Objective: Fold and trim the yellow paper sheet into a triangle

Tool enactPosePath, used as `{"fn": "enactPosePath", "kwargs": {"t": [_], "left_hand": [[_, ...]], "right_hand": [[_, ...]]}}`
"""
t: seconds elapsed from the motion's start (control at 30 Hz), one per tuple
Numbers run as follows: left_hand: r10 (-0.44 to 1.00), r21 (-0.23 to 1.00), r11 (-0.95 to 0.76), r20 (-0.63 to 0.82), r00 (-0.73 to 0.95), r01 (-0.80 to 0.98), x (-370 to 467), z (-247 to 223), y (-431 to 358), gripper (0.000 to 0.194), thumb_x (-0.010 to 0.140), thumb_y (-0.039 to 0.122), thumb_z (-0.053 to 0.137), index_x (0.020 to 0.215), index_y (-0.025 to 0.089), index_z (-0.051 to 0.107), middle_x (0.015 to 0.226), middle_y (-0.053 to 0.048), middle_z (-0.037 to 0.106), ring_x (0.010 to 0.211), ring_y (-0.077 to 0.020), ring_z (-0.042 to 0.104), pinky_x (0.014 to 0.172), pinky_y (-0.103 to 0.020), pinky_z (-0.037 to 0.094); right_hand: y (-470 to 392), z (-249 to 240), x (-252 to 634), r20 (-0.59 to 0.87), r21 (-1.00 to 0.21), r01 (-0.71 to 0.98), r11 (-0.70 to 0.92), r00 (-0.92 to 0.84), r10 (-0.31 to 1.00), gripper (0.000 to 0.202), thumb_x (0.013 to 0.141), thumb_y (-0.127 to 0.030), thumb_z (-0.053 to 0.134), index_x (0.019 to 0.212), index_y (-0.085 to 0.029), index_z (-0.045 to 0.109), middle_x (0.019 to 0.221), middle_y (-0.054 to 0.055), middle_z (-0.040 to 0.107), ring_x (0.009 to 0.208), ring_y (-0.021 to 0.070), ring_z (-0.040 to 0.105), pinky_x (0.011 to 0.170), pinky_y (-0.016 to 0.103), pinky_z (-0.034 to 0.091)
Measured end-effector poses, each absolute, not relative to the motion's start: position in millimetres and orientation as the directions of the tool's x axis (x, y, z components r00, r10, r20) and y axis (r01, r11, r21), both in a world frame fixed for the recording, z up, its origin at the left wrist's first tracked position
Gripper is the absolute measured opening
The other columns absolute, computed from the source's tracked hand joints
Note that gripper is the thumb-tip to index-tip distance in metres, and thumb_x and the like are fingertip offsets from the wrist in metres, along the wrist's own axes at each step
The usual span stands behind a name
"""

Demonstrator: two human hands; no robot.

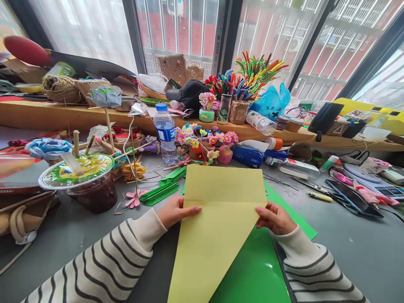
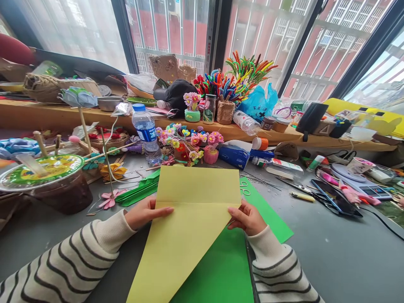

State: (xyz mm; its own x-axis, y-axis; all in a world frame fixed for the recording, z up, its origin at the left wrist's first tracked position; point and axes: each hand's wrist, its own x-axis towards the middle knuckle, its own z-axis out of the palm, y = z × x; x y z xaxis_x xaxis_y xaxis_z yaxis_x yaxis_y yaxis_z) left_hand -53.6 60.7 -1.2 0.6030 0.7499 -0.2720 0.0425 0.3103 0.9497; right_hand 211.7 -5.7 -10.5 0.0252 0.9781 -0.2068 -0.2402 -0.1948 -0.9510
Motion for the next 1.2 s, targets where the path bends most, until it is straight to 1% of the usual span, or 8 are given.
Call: {"fn": "enactPosePath", "kwargs": {"t": [0.2, 0.4, 0.57, 0.67, 0.77, 0.9, 1.07, 1.2], "left_hand": [[0.758, 0.94, 0.341, -0.283, 0.588, 0.013, -52.9, -1.1, 59.8, 0.032, 0.055, 0.03, 0.068, 0.081, 0.013, 0.061, 0.077, -0.004, 0.066, 0.068, -0.0187, 0.06, 0.064, -0.028, 0.047], [0.762, 0.93, 0.368, -0.302, 0.572, 0.001, -50.9, 0.4, 60.0, 0.033, 0.054, 0.033, 0.068, 0.078, 0.011, 0.061, 0.071, -0.005, 0.066, 0.062, -0.0183, 0.06, 0.059, -0.028, 0.047], [0.766, 0.927, 0.374, -0.29, 0.573, -0.032, -45.2, 1.8, 58.6, 0.037, 0.052, 0.032, 0.068, 0.084, 0.014, 0.059, 0.078, -0.003, 0.065, 0.069, -0.019, 0.06, 0.064, -0.029, 0.046], [0.77, 0.926, 0.374, -0.286, 0.57, -0.041, -44.4, 1.0, 58.4, 0.036, 0.053, 0.031, 0.068, 0.084, 0.015, 0.058, 0.079, -0.002, 0.065, 0.069, -0.0182, 0.06, 0.065, -0.028, 0.046], [0.757, 0.928, 0.37, -0.28, 0.591, -0.034, -45.7, -0.6, 59.1, 0.035, 0.055, 0.031, 0.067, 0.085, 0.015, 0.058, 0.079, -0.002, 0.065, 0.068, -0.0175, 0.06, 0.065, -0.029, 0.046], [0.738, 0.941, 0.339, -0.254, 0.626, -0.018, -47.4, -1.8, 60.4, 0.031, 0.056, 0.03, 0.067, 0.082, 0.014, 0.061, 0.08, -0.003, 0.065, 0.071, -0.0185, 0.059, 0.068, -0.029, 0.044], [0.726, 0.951, 0.309, -0.224, 0.65, -0.017, -48.2, -0.6, 60.2, 0.031, 0.056, 0.03, 0.067, 0.082, 0.015, 0.062, 0.082, -0.004, 0.065, 0.074, -0.0214, 0.058, 0.07, -0.032, 0.043], [0.709, 0.952, 0.307, -0.225, 0.668, -0.005, -49.5, 0.6, 59.9, 0.033, 0.056, 0.031, 0.067, 0.084, 0.015, 0.062, 0.082, -0.005, 0.064, 0.072, -0.0222, 0.059, 0.068, -0.033, 0.044]], "right_hand": [[-6.8, -12.7, 211.6, -0.19, -0.944, -0.265, -0.199, -0.062, 0.98, 0.022, 0.053, -0.024, 0.069, 0.071, -0.015, 0.06, 0.055, -0.001, 0.063, 0.04, 0.0098, 0.055, 0.034, 0.017, 0.045], [-4.7, -17.0, 215.7, -0.176, -0.94, -0.272, -0.208, -0.137, 0.975, 0.018, 0.054, -0.023, 0.068, 0.068, -0.015, 0.061, 0.052, -0.001, 0.061, 0.038, 0.0087, 0.053, 0.032, 0.016, 0.044], [-4.8, -18.7, 216.0, -0.175, -0.935, -0.275, -0.223, -0.189, 0.966, 0.024, 0.054, -0.025, 0.067, 0.075, -0.015, 0.06, 0.055, 0.0, 0.06, 0.043, 0.0102, 0.055, 0.034, 0.017, 0.046], [-4.4, -19.6, 215.4, -0.181, -0.936, -0.26, -0.235, -0.216, 0.959, 0.028, 0.054, -0.023, 0.067, 0.079, -0.014, 0.06, 0.057, 0.0, 0.06, 0.042, 0.0108, 0.055, 0.032, 0.018, 0.046], [-3.7, -20.6, 215.4, -0.185, -0.939, -0.248, -0.24, -0.228, 0.956, 0.028, 0.053, -0.023, 0.067, 0.078, -0.013, 0.061, 0.055, 0.0, 0.059, 0.041, 0.01, 0.053, 0.031, 0.018, 0.045], [-5.1, -19.4, 214.9, -0.19, -0.941, -0.238, -0.241, -0.216, 0.958, 0.026, 0.055, -0.022, 0.066, 0.08, -0.014, 0.062, 0.057, 0.0, 0.06, 0.04, 0.0082, 0.052, 0.031, 0.016, 0.044], [-7.5, -14.7, 212.8, -0.209, -0.943, -0.213, -0.256, -0.221, 0.953, 0.015, 0.056, -0.022, 0.064, 0.07, -0.016, 0.065, 0.054, -0.001, 0.061, 0.039, 0.0076, 0.051, 0.032, 0.016, 0.043], [-6.1, -13.9, 212.9, -0.196, -0.949, -0.189, -0.252, -0.27, 0.943, 0.024, 0.058, -0.026, 0.063, 0.079, -0.016, 0.066, 0.053, 0.001, 0.061, 0.039, 0.0073, 0.051, 0.03, 0.013, 0.041]]}}
